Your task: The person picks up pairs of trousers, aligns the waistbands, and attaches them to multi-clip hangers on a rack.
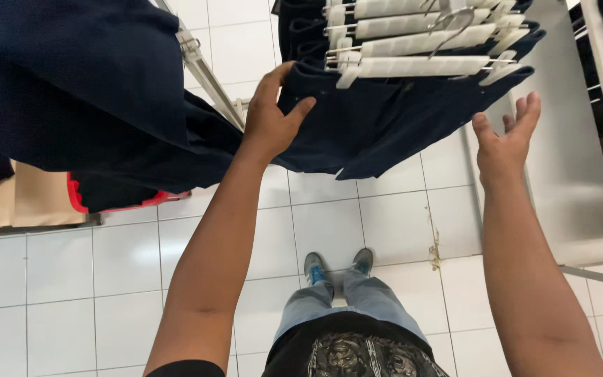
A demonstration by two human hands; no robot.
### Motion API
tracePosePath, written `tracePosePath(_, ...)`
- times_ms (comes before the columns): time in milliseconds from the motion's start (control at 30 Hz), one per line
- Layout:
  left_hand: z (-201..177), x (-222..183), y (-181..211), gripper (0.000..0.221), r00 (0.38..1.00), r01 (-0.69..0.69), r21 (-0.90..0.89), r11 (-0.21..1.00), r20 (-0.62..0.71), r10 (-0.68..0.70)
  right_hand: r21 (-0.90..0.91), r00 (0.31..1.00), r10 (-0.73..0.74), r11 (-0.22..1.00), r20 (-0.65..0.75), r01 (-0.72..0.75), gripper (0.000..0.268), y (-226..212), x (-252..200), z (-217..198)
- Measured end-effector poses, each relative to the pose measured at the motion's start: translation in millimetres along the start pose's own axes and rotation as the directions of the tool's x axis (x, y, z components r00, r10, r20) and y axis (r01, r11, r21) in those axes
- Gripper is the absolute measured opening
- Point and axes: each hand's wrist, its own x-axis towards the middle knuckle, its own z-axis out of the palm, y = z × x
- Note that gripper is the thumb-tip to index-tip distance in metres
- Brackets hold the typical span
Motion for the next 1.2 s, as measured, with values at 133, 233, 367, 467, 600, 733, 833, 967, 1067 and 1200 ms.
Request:
tracePosePath(133, 8.4, 23.8, 9.8, 0.027, 0.994, 0.084, -0.053, 0.995, -0.059, -0.087, 0.074, 0.990, -0.118, 0.991, 0.071, 0.113, 0.077, -14.8, 27.9, -4.0)
tracePosePath(233, 11.4, 27.1, 8.2, 0.022, 0.989, -0.001, 0.008, 1.000, -0.148, 0.003, 0.127, 0.965, -0.257, 0.960, 0.044, 0.250, 0.065, -26.7, 45.2, -2.5)
tracePosePath(367, 15.9, 23.2, 8.7, 0.018, 0.972, 0.220, 0.098, 0.971, -0.107, -0.209, -0.087, 0.968, -0.160, 0.980, 0.195, 0.179, 0.034, -16.5, 75.6, -22.9)
tracePosePath(467, 10.9, 25.1, 29.5, 0.026, 0.923, 0.382, 0.108, 0.918, 0.005, -0.384, -0.240, 0.929, -0.047, 0.960, 0.366, 0.143, 0.033, -36.5, 100.0, -36.0)
tracePosePath(600, 12.0, 20.6, 54.7, 0.013, 0.814, 0.575, -0.004, 0.818, 0.110, -0.571, -0.205, 0.816, -0.022, 0.964, 0.577, 0.171, 0.019, -33.4, 135.2, -44.3)
tracePosePath(733, 39.6, 9.7, 38.9, 0.014, 0.898, 0.441, 0.019, 0.897, -0.018, -0.441, 0.021, 0.722, -0.157, 0.981, 0.674, 0.195, 0.030, -14.1, 157.5, -42.0)
tracePosePath(833, 48.7, 4.1, 53.2, 0.052, 0.940, 0.279, 0.027, 0.960, -0.213, -0.267, 0.175, 0.770, -0.275, 0.961, 0.576, 0.212, 0.036, 9.1, 168.2, -40.2)
tracePosePath(967, 53.6, 8.8, 64.1, 0.024, 0.969, 0.204, 0.109, 0.973, -0.164, -0.185, 0.251, 0.760, -0.305, 0.949, 0.575, 0.191, 0.035, 0.0, 166.7, -39.3)
tracePosePath(1067, 49.7, 15.5, 76.3, 0.024, 0.952, 0.300, -0.012, 0.954, -0.057, -0.300, 0.278, 0.741, -0.302, 0.947, 0.599, 0.161, 0.031, -17.9, 159.9, -40.8)
tracePosePath(1200, 45.1, 28.3, 81.0, 0.034, 0.934, 0.356, -0.116, 0.927, 0.075, -0.350, 0.301, 0.720, -0.308, 0.943, 0.622, 0.143, 0.030, -33.8, 156.9, -39.1)
